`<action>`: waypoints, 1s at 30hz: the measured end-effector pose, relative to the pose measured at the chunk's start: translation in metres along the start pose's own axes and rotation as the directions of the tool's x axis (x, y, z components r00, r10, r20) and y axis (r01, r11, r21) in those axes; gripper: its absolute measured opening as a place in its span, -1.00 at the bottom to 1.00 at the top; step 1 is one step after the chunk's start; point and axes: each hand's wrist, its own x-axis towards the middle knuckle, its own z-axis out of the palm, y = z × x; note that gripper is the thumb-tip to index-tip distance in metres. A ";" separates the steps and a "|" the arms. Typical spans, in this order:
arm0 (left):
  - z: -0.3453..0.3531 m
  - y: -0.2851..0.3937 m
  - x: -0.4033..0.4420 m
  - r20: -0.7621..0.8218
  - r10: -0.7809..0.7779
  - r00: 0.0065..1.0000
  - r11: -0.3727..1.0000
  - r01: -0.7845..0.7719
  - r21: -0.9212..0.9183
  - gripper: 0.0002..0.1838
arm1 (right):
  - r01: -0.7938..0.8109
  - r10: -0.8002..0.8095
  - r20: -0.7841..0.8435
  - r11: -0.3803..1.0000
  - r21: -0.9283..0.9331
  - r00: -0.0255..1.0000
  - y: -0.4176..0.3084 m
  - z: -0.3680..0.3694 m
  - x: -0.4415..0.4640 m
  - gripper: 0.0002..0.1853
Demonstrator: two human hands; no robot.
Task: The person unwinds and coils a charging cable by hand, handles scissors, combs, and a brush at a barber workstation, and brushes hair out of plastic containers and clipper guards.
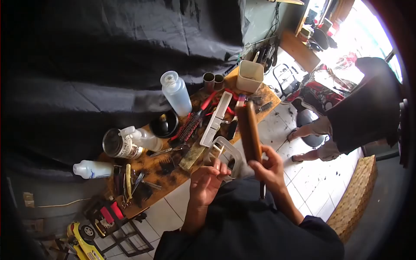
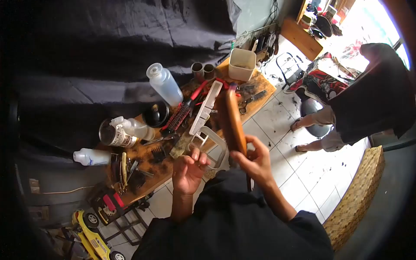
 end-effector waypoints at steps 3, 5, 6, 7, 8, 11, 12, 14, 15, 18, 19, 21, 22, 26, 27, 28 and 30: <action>0.021 -0.002 0.014 -0.112 -0.058 0.992 0.985 0.075 0.155 -0.71 | -0.036 0.037 0.090 0.999 -0.015 0.995 0.005 -0.006 0.000 -0.60; 0.031 -0.006 0.023 -0.182 -0.055 0.982 0.976 0.091 0.198 -0.72 | -0.026 0.029 0.129 0.999 -0.023 0.991 0.006 -0.010 0.004 -0.63; 0.028 -0.011 0.024 -0.160 -0.049 0.986 0.955 0.093 0.282 -0.73 | -0.041 0.041 0.126 0.999 -0.002 0.991 0.007 -0.011 0.009 -0.63; 0.027 -0.017 0.025 -0.141 -0.038 0.989 0.927 0.088 0.365 -0.73 | -0.056 0.054 0.130 0.998 0.016 0.990 0.007 -0.013 0.014 -0.63; 0.036 -0.021 0.028 -0.242 0.000 0.970 0.891 0.110 0.441 -0.77 | -0.060 0.055 0.143 0.998 0.030 0.988 0.006 -0.016 0.019 -0.64; 0.029 -0.029 0.034 -0.344 -0.027 0.939 0.864 0.195 0.465 -0.82 | -0.106 0.065 0.190 0.972 0.212 0.980 0.006 -0.030 0.040 -0.63; 0.032 -0.038 0.040 -0.388 0.035 0.921 0.800 0.208 0.563 -0.84 | -0.029 0.014 0.161 0.996 0.089 0.987 0.004 -0.033 0.052 -0.61; 0.033 -0.048 0.058 -0.346 0.095 0.933 0.615 0.219 0.758 -0.83 | 0.077 -0.085 0.142 0.995 0.059 0.986 0.010 -0.047 0.076 -0.59; 0.032 -0.055 0.070 -0.296 0.138 0.945 0.399 0.221 0.890 -0.82 | 0.180 -0.180 0.117 0.984 0.017 0.977 0.010 -0.054 0.091 -0.57; 0.026 -0.085 0.106 -0.379 0.238 0.894 0.264 0.316 0.911 -0.78 | 0.139 -0.138 0.145 0.990 0.001 0.980 -0.003 -0.077 0.127 -0.48; 0.023 -0.094 0.118 -0.445 0.276 0.852 0.221 0.395 0.892 -0.76 | 0.204 -0.193 0.146 0.977 -0.065 0.970 -0.002 -0.086 0.141 -0.47; 0.022 -0.104 0.139 -0.447 0.281 0.849 0.130 0.428 0.894 -0.72 | 0.174 -0.176 0.133 0.984 0.029 0.975 -0.008 -0.094 0.162 -0.40; 0.023 -0.109 0.152 -0.371 0.322 0.871 0.055 0.374 0.926 -0.71 | 0.351 -0.351 0.036 0.936 0.012 0.936 -0.016 -0.094 0.176 -0.40; 0.034 -0.129 0.187 -0.374 0.445 0.814 -0.069 0.447 0.892 -0.65 | 0.564 -0.562 0.051 0.818 -0.112 0.825 -0.036 -0.104 0.226 -0.31; 0.037 -0.131 0.194 -0.371 0.464 0.805 -0.106 0.466 0.879 -0.66 | 0.513 -0.496 0.137 0.807 -0.293 0.858 -0.048 -0.108 0.230 -0.36; 0.034 -0.134 0.199 -0.382 0.480 0.790 -0.111 0.487 0.867 -0.66 | 0.500 -0.461 0.195 0.813 -0.298 0.866 -0.052 -0.107 0.236 -0.44; 0.027 -0.140 0.203 -0.322 0.523 0.789 -0.097 0.430 0.897 -0.70 | 0.484 -0.410 0.278 0.824 -0.294 0.868 -0.053 -0.102 0.247 -0.51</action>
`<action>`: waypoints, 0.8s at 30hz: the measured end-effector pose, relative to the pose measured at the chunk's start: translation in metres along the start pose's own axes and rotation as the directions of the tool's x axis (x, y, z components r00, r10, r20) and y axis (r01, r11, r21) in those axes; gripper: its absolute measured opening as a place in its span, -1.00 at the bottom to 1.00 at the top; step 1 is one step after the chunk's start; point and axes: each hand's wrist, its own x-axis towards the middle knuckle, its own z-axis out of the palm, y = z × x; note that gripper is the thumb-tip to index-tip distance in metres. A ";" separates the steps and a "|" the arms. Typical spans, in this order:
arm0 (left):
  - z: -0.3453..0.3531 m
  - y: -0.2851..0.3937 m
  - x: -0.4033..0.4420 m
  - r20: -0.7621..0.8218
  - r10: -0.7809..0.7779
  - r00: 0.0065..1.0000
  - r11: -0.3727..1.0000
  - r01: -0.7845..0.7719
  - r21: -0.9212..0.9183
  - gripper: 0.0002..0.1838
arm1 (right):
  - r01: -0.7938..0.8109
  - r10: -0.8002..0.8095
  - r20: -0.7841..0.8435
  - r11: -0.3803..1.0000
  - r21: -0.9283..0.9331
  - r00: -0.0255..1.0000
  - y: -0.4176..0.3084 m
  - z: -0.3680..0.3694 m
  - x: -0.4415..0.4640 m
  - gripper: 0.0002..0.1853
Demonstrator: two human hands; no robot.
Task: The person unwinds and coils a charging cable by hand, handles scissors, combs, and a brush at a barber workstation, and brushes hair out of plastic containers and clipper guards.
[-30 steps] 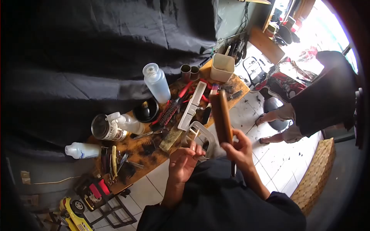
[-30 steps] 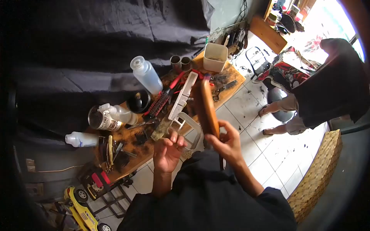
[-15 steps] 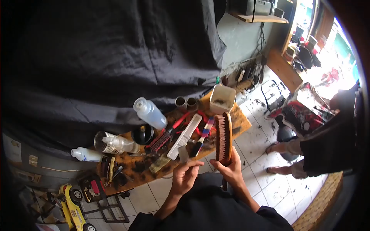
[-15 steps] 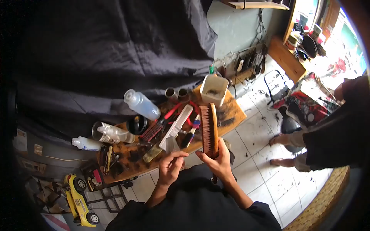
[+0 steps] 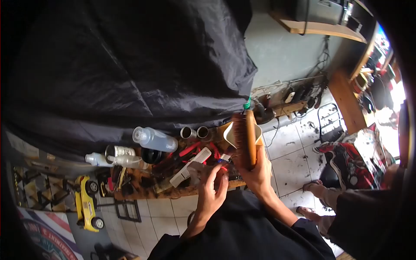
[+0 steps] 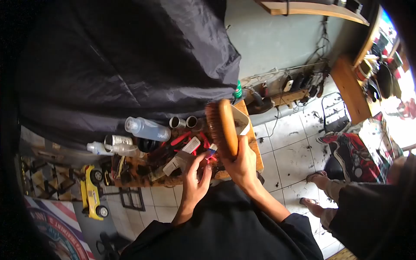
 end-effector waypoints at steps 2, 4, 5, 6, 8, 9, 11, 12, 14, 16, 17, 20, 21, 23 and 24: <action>0.001 0.001 -0.004 0.010 -0.116 0.993 0.991 0.116 -0.070 -0.73 | 0.021 -0.004 0.081 0.979 -0.203 0.997 0.008 0.005 0.008 -0.68; 0.001 0.003 -0.007 0.043 -0.231 0.972 0.964 0.234 -0.122 -0.78 | 0.045 -0.012 0.124 0.964 -0.261 0.992 0.011 0.004 0.016 -0.71; -0.001 0.006 -0.009 0.044 -0.256 0.966 0.959 0.259 -0.113 -0.78 | 0.061 -0.017 0.138 0.944 -0.326 0.990 0.011 0.003 0.016 -0.74; -0.003 0.010 -0.007 0.064 -0.327 0.943 0.930 0.334 -0.153 -0.78 | 0.102 -0.068 0.115 0.943 -0.317 0.991 0.011 0.003 0.019 -0.74; -0.005 0.002 0.001 0.041 -0.276 0.960 0.957 0.278 -0.081 -0.77 | 0.181 -0.157 0.112 0.949 -0.259 0.981 0.011 -0.003 0.020 -0.75; -0.009 -0.003 0.005 0.046 -0.250 0.967 0.966 0.252 -0.057 -0.74 | 0.263 -0.244 0.116 0.944 -0.197 0.963 0.009 -0.007 0.021 -0.75; -0.019 -0.020 0.012 0.074 -0.020 0.997 1.000 0.021 -0.019 -0.70 | 0.428 -0.423 0.094 0.903 -0.034 0.901 -0.005 -0.008 0.021 -0.77; -0.010 -0.069 0.004 0.159 -0.008 0.987 0.997 0.021 -0.079 -0.70 | 0.475 -0.471 0.103 0.880 -0.009 0.876 -0.010 -0.008 0.018 -0.77; -0.018 -0.044 0.025 0.393 -0.475 0.787 0.683 0.611 -0.399 -0.50 | 0.576 -0.577 0.104 0.816 0.042 0.810 -0.023 -0.004 0.016 -0.75; -0.026 -0.020 0.034 0.510 -0.407 0.758 -0.051 0.538 -0.841 -0.27 | 0.566 -0.605 0.214 0.795 0.219 0.767 -0.029 0.003 0.015 -0.73; -0.033 -0.014 0.037 0.582 -0.341 0.739 -0.228 0.535 -0.813 -0.18 | 0.552 -0.618 0.271 0.784 0.285 0.738 -0.031 0.007 0.015 -0.72; -0.040 -0.025 0.036 0.417 -0.186 0.890 -0.027 0.420 -0.907 -0.15 | 0.549 -0.609 0.425 0.791 0.269 0.670 -0.037 0.010 0.013 -0.69; -0.041 -0.028 0.031 0.408 -0.186 0.894 -0.029 0.410 -0.912 -0.15 | 0.533 -0.598 0.468 0.798 0.281 0.650 -0.041 0.010 0.012 -0.68; -0.045 -0.016 0.027 0.162 -0.268 0.950 0.078 0.188 -0.979 -0.20 | 0.355 -0.491 0.485 0.867 0.348 0.723 -0.056 0.003 0.006 -0.66; -0.050 -0.018 0.026 0.145 -0.234 0.961 0.022 0.154 -0.988 -0.22 | 0.379 -0.490 0.467 0.870 0.316 0.736 -0.062 -0.002 0.006 -0.65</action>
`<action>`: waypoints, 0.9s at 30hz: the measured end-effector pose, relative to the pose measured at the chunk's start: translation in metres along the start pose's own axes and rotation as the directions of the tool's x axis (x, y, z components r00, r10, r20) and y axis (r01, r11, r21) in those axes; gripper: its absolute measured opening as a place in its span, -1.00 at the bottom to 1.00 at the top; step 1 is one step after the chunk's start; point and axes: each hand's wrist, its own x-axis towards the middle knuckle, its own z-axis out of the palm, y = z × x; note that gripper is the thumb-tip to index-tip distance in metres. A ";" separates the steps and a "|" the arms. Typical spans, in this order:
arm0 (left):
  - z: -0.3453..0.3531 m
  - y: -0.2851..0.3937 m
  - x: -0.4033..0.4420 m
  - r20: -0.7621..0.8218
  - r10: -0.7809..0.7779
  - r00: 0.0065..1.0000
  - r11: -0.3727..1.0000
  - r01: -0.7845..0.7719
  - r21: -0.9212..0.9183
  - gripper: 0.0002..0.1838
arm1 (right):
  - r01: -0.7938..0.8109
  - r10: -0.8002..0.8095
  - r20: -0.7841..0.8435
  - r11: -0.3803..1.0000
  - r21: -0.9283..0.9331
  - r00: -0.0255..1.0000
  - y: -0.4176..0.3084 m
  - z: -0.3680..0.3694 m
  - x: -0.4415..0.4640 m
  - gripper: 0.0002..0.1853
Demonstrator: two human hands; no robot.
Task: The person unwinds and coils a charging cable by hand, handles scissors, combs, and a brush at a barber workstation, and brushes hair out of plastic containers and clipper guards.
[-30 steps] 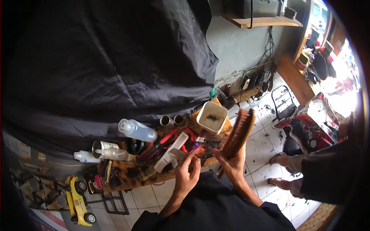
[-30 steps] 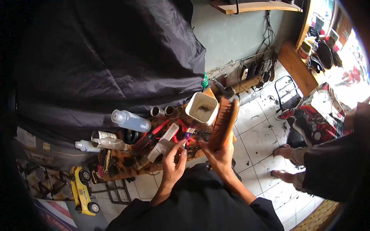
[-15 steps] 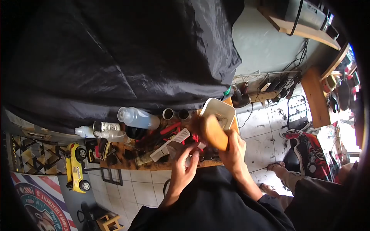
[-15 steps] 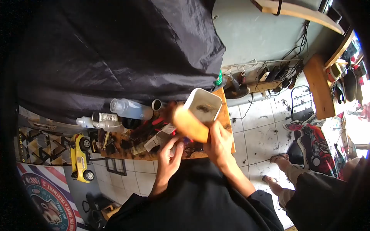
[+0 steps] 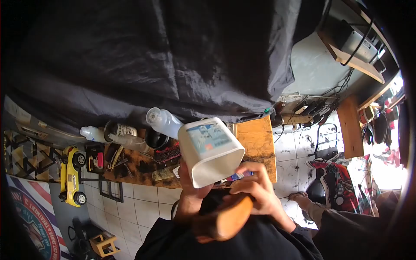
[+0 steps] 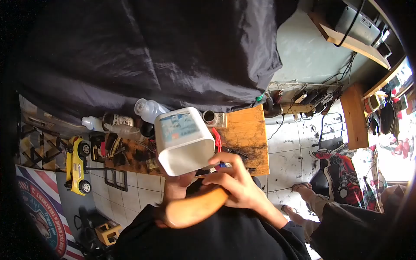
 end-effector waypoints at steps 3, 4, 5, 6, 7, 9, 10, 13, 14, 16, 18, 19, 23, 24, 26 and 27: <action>-0.010 0.004 -0.001 -0.067 0.134 0.989 0.978 -0.121 0.168 -0.22 | -0.209 0.197 -0.096 0.969 -0.130 0.976 0.002 -0.001 -0.017 -0.50; -0.012 0.009 -0.004 -0.156 0.094 0.983 0.986 -0.071 0.149 -0.20 | -0.431 0.432 -0.029 0.902 0.038 0.901 0.010 -0.004 -0.031 -0.43; -0.012 0.013 -0.006 -0.070 0.151 0.986 0.974 -0.136 0.183 -0.22 | -0.623 0.622 0.072 0.761 0.183 0.780 0.014 -0.007 -0.034 -0.36; -0.013 0.016 -0.008 -0.024 0.207 0.978 0.969 -0.202 0.143 -0.21 | -0.496 0.495 -0.083 0.868 0.009 0.865 0.008 -0.008 -0.034 -0.18; -0.015 0.018 -0.014 0.013 0.263 0.965 0.959 -0.263 0.101 -0.20 | -0.654 0.654 0.100 0.756 -0.044 0.750 0.009 -0.018 -0.038 -0.03; -0.023 0.023 -0.026 -0.057 0.244 0.968 0.950 -0.227 0.216 -0.19 | -0.518 0.529 0.101 0.848 -0.113 0.843 0.009 -0.015 -0.041 0.05; -0.024 0.024 -0.026 -0.082 0.280 0.957 0.912 -0.238 0.336 -0.16 | -0.538 0.539 0.086 0.842 -0.036 0.838 0.010 -0.010 -0.046 0.08; -0.013 0.028 -0.016 -0.092 0.333 0.938 0.811 -0.236 0.535 0.02 | -0.305 0.342 0.107 0.915 -0.263 0.934 0.011 -0.005 -0.044 -0.21; -0.014 0.028 -0.014 -0.044 0.327 0.944 0.781 -0.244 0.575 0.04 | -0.315 0.345 0.068 0.908 -0.277 0.936 0.008 0.000 -0.041 -0.43; -0.008 0.028 -0.008 0.057 0.284 0.957 0.734 -0.255 0.629 0.06 | -0.355 0.368 -0.023 0.874 -0.333 0.929 0.001 0.007 -0.036 -0.46; 0.004 0.025 -0.004 0.061 0.193 0.979 0.804 -0.193 0.563 0.08 | -0.365 0.320 -0.176 0.835 -0.411 0.931 0.000 0.016 -0.030 -0.51; 0.002 0.021 -0.006 0.060 0.105 0.993 0.829 -0.121 0.545 -0.02 | -0.369 0.320 -0.184 0.832 -0.414 0.929 0.000 0.018 -0.027 -0.51; 0.009 0.010 -0.008 -0.173 -0.028 0.985 0.928 0.090 0.361 -0.25 | -0.315 0.226 -0.230 0.799 -0.512 0.947 -0.007 0.025 -0.018 -0.57; 0.011 0.012 -0.008 -0.175 -0.052 0.983 0.945 0.105 0.311 -0.24 | -0.337 0.260 -0.224 0.826 -0.451 0.939 -0.012 0.026 -0.016 -0.56; 0.011 0.014 -0.006 -0.175 -0.086 0.981 0.974 0.119 0.192 -0.23 | -0.358 0.291 -0.222 0.847 -0.392 0.931 -0.014 0.026 -0.019 -0.54; 0.008 0.016 -0.005 -0.172 -0.087 0.981 0.974 0.120 0.192 -0.23 | -0.335 0.266 -0.218 0.849 -0.408 0.939 -0.012 0.025 -0.026 -0.52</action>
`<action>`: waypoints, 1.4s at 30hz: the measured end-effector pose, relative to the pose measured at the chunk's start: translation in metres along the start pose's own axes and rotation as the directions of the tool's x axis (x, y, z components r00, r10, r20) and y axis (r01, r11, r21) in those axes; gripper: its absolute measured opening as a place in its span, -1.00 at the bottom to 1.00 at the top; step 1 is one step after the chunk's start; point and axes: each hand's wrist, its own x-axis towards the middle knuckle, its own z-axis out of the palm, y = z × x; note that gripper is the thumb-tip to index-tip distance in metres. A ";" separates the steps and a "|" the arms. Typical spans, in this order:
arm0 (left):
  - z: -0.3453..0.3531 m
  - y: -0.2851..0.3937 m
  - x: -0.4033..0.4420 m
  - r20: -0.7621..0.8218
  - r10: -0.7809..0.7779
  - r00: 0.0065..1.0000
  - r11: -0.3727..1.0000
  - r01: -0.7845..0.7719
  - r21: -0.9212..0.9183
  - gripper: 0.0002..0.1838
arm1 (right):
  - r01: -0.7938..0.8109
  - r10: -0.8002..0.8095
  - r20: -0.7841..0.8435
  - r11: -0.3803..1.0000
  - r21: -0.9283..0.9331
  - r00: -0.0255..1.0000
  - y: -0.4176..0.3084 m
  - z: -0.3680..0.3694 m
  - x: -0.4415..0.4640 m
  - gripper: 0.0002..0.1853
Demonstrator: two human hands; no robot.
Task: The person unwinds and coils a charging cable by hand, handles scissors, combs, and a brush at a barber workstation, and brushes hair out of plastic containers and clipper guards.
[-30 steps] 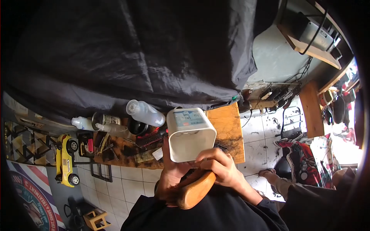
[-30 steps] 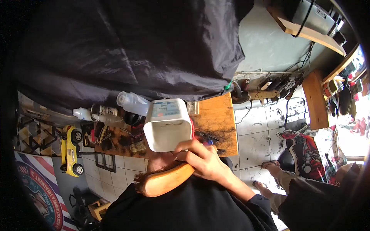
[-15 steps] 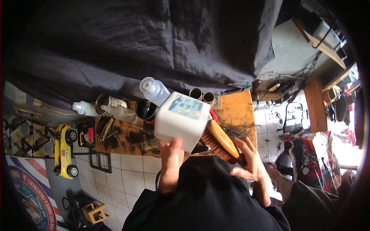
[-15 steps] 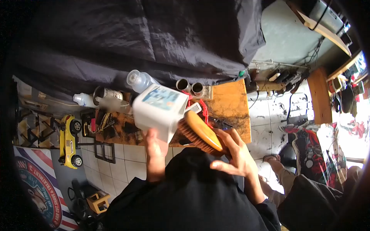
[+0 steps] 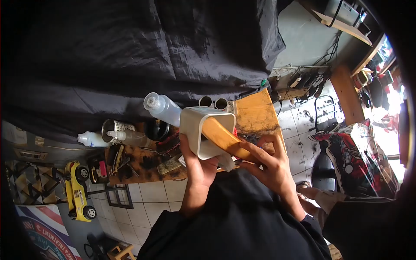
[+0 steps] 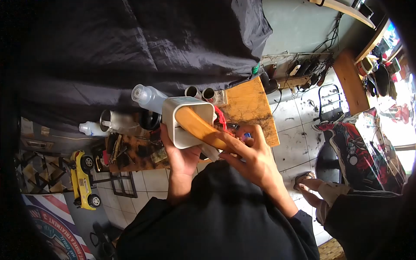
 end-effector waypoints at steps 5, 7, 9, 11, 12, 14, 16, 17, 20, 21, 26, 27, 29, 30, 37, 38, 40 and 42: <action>-0.011 0.014 0.005 0.078 -0.107 0.991 0.952 0.125 -0.279 -0.25 | -0.038 0.037 -0.123 0.999 -0.010 0.992 0.012 -0.013 -0.009 -0.49; -0.018 0.014 0.011 0.307 -0.192 0.932 0.895 0.294 -0.335 -0.27 | -0.136 0.184 -0.096 0.919 0.370 0.978 0.029 -0.006 -0.010 -0.39; -0.025 0.007 0.008 0.307 -0.256 0.917 0.874 0.355 -0.332 -0.26 | -0.137 0.190 -0.049 0.843 0.520 0.981 0.033 -0.006 -0.002 -0.28; -0.024 0.006 0.005 0.376 -0.356 0.856 0.830 0.475 -0.294 -0.21 | -0.152 0.191 0.019 0.712 0.686 0.981 0.033 0.002 0.000 -0.20; -0.033 0.002 0.008 0.529 -0.354 0.771 0.796 0.545 -0.263 -0.16 | -0.162 0.198 0.055 0.576 0.801 0.979 0.032 0.009 0.000 -0.16; -0.026 -0.003 -0.004 0.106 -0.385 0.917 0.922 0.376 0.093 -0.08 | -0.268 0.203 0.176 0.664 0.698 0.963 0.024 0.008 0.006 -0.15; -0.033 -0.005 -0.011 0.138 -0.321 0.937 0.945 0.308 0.106 -0.01 | -0.388 0.257 0.291 0.570 0.724 0.922 0.026 0.013 0.005 -0.21; -0.037 -0.005 -0.012 0.165 -0.251 0.954 0.965 0.234 0.116 0.06 | -0.325 0.213 0.246 0.624 0.711 0.946 0.029 0.019 0.005 -0.25; -0.057 0.006 -0.007 0.318 -0.117 0.941 0.960 0.024 0.280 0.15 | -0.295 0.185 0.239 0.736 0.609 0.953 0.029 0.025 0.009 -0.31; -0.061 0.004 -0.006 0.322 -0.111 0.940 0.961 0.018 0.277 0.15 | -0.254 0.171 0.191 0.751 0.610 0.967 0.027 0.029 0.012 -0.33; -0.059 0.022 -0.002 0.094 -0.281 0.955 0.934 0.250 0.256 0.19 | -0.289 0.185 0.235 0.772 0.565 0.954 0.026 0.034 0.019 -0.33; -0.067 0.021 0.001 0.156 -0.286 0.946 0.944 0.249 0.217 0.12 | -0.105 0.043 0.140 0.875 0.472 0.989 0.030 0.037 0.021 -0.33; -0.059 0.031 -0.003 0.249 -0.303 0.920 0.931 0.230 0.283 0.03 | -0.204 0.122 0.177 0.787 0.582 0.977 0.023 0.035 0.025 -0.33; -0.056 0.033 -0.005 0.334 -0.333 0.882 0.913 0.213 0.348 -0.06 | -0.303 0.204 0.224 0.672 0.676 0.953 0.019 0.034 0.025 -0.33; -0.033 0.028 0.008 0.056 -0.150 0.987 0.953 0.129 0.275 -0.47 | -0.257 0.234 0.115 0.782 0.568 0.966 0.029 0.036 0.032 -0.41; -0.033 0.030 0.007 0.068 -0.109 0.992 0.968 0.090 0.232 -0.47 | -0.406 0.394 0.165 0.673 0.618 0.904 0.026 0.033 0.030 -0.41; -0.037 0.034 0.008 0.074 -0.163 0.984 0.965 0.144 0.219 -0.44 | -0.222 0.249 -0.007 0.875 0.431 0.969 0.015 0.025 0.033 -0.44; -0.040 0.034 0.011 0.139 -0.122 0.983 0.975 0.092 0.204 -0.38 | -0.017 0.024 -0.011 0.906 0.422 1.000 0.017 0.017 0.028 -0.45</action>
